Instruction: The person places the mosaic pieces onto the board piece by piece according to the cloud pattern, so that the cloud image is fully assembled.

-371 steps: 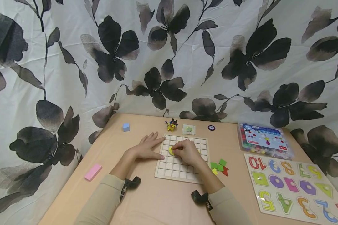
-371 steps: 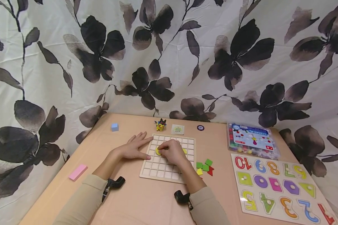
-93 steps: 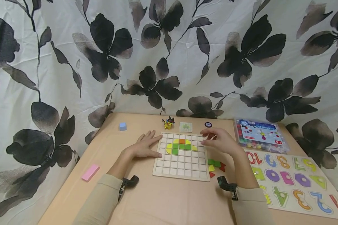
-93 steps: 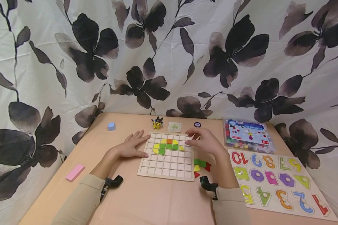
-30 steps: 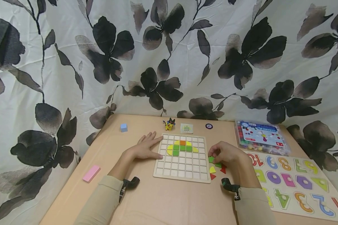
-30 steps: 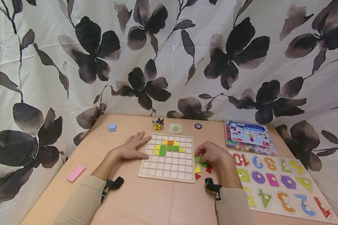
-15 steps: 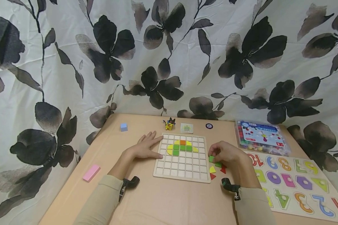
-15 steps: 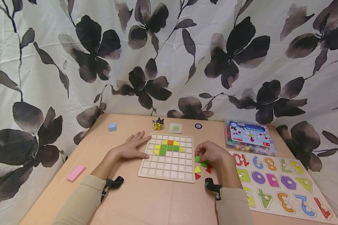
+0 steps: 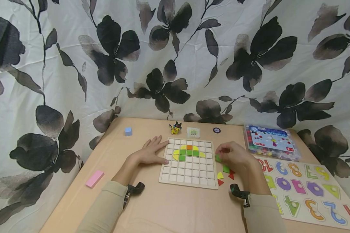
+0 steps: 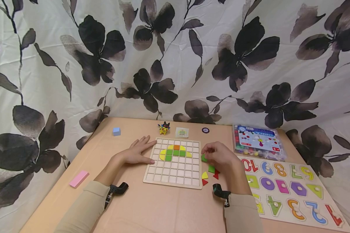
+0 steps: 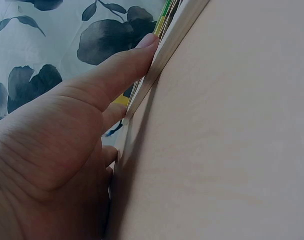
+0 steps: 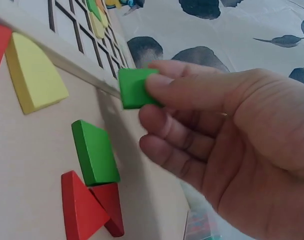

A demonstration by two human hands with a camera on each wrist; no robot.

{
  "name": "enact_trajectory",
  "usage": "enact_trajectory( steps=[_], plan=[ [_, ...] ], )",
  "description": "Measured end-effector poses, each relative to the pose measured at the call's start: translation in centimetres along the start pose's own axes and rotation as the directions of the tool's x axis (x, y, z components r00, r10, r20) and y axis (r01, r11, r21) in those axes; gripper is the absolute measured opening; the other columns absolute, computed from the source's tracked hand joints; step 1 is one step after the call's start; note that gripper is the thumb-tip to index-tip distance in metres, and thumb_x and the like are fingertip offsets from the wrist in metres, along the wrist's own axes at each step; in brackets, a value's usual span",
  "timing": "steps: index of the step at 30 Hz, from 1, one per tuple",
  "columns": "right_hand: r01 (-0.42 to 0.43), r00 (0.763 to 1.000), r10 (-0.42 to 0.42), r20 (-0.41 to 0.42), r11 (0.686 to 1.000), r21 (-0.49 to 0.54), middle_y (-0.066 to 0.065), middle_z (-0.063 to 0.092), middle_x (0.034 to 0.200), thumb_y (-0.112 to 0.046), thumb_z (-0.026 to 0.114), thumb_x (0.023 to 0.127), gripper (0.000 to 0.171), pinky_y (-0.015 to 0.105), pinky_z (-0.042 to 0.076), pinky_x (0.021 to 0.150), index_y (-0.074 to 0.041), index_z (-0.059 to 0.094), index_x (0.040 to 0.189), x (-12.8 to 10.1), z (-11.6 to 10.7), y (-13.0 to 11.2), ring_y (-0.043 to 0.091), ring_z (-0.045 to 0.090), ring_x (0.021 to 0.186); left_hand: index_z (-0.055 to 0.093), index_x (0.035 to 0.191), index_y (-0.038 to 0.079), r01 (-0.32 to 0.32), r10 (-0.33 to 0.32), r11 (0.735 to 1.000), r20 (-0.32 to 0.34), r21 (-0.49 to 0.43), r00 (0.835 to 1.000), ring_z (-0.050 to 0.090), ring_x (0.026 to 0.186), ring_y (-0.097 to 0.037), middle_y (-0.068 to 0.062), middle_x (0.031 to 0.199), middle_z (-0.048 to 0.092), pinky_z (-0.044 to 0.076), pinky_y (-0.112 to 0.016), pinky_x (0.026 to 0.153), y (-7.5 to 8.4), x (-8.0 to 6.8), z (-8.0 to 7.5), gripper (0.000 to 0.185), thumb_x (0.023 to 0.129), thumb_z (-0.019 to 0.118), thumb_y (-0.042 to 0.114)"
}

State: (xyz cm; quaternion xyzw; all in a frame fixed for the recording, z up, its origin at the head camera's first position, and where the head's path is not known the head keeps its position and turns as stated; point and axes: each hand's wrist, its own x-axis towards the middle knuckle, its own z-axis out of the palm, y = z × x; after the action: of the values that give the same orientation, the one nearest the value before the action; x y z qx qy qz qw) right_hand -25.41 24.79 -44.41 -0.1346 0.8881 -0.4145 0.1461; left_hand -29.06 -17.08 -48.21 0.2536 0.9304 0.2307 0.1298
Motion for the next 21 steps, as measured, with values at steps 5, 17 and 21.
enact_trajectory(
  steps=[5, 17, 21],
  plan=[
    [0.025, 0.994, -0.020, -0.110, 0.999, 0.044, 0.008, 0.065, 0.104, -0.014, 0.070, 0.099, 0.014, 0.038, 0.044, 0.092, -0.011, 0.074, 0.112, 0.4, 0.4, -0.8, 0.027, 0.054, 0.109, 0.025, 0.167, 0.030, -0.001, 0.001, 1.000, 0.004, 0.000, 1.000, -0.007, 0.163, -0.036, -0.016, 0.176, -0.001, -0.008, -0.057, 0.131, 0.1, 0.0, 0.0, 0.105, 0.083, 0.071, 0.073],
    [0.144, 0.972, -0.110, -0.206, 0.977, 0.156, 0.006, 0.069, 0.108, -0.012, 0.068, 0.102, 0.013, 0.031, 0.052, 0.084, -0.016, 0.073, 0.113, 1.8, 3.2, -2.9, 0.028, 0.057, 0.100, 0.023, 0.167, 0.033, 0.004, -0.004, 1.000, 0.003, 0.015, 1.000, -0.008, 0.163, -0.034, -0.014, 0.176, -0.002, -0.008, -0.054, 0.131, -0.1, 0.1, 0.1, 0.106, 0.082, 0.069, 0.076],
    [0.201, 0.968, -0.177, -0.180, 0.972, 0.125, 0.008, 0.070, 0.106, -0.006, 0.070, 0.099, 0.018, 0.024, 0.053, 0.079, -0.009, 0.073, 0.116, 2.3, 3.7, -3.1, 0.026, 0.059, 0.093, 0.024, 0.167, 0.032, -0.001, 0.001, 1.000, 0.000, 0.013, 1.000, -0.007, 0.163, -0.036, -0.015, 0.176, -0.002, -0.007, -0.056, 0.131, 0.0, 0.0, 0.1, 0.105, 0.083, 0.070, 0.074]
  ],
)
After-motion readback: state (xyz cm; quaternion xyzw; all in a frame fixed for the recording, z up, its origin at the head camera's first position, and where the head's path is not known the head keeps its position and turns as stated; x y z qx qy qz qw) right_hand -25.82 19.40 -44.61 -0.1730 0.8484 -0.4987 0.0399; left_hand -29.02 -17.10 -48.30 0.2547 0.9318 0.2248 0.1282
